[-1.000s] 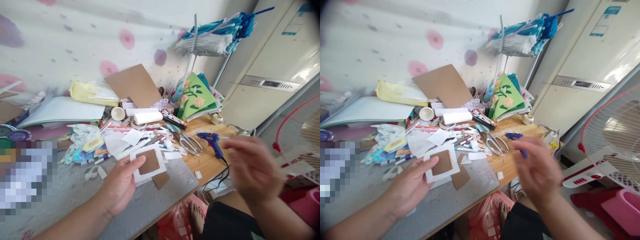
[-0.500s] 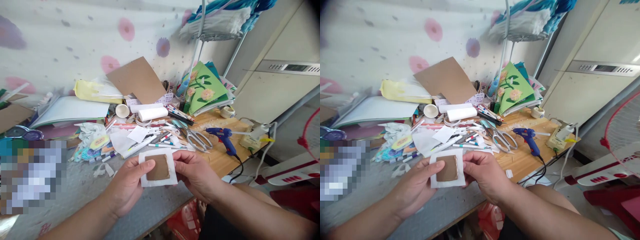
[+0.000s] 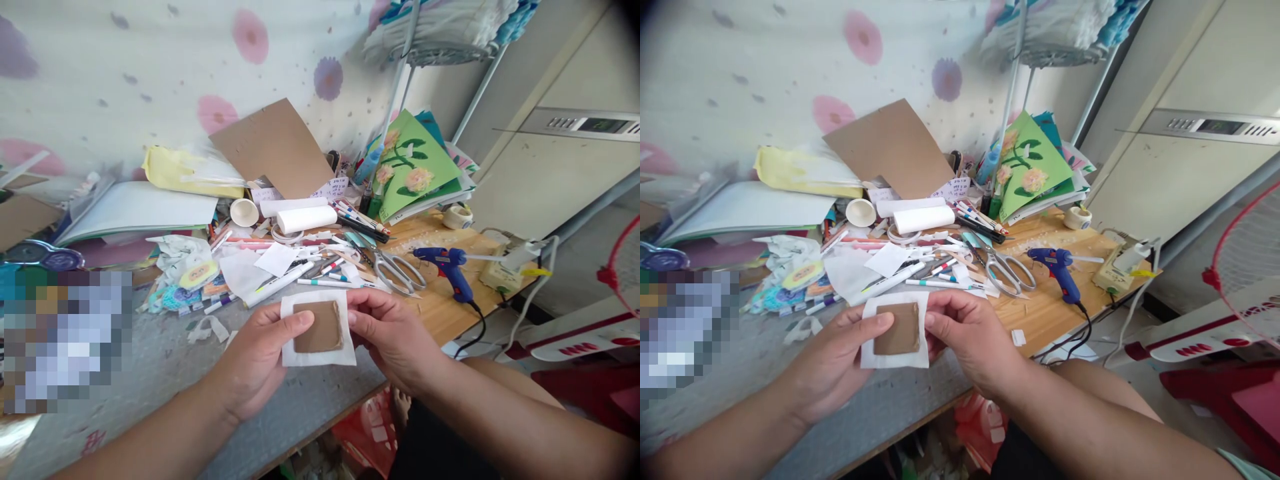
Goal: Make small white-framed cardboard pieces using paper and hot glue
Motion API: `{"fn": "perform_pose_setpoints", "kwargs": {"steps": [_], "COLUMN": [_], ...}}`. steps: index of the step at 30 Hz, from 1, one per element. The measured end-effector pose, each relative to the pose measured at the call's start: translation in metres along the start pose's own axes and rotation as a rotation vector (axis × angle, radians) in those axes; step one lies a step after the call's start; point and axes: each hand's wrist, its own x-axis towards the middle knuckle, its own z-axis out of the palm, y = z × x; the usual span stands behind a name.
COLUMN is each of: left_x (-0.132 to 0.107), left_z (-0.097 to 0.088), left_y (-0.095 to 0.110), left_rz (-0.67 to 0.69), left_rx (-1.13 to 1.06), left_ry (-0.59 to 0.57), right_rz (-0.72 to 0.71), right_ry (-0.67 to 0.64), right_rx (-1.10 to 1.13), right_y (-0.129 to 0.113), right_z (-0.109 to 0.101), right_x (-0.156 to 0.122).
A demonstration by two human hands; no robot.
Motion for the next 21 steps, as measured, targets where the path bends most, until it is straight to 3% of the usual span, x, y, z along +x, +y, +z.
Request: {"fn": "perform_pose_setpoints", "kwargs": {"steps": [9, 21], "left_x": [-0.0004, -0.0004], "left_z": [0.0019, 0.0009], "left_y": [-0.0004, 0.0005], "left_rz": [-0.012, -0.027], "left_rx": [0.048, 0.090], "left_ry": [0.012, -0.002], "right_rz": [-0.047, 0.011], "right_ry": [0.001, -0.014], "right_rx": [-0.036, 0.022], "right_y": [-0.0004, -0.0021], "right_z": [-0.0020, -0.0037], "right_x": [0.0000, 0.0026]}}
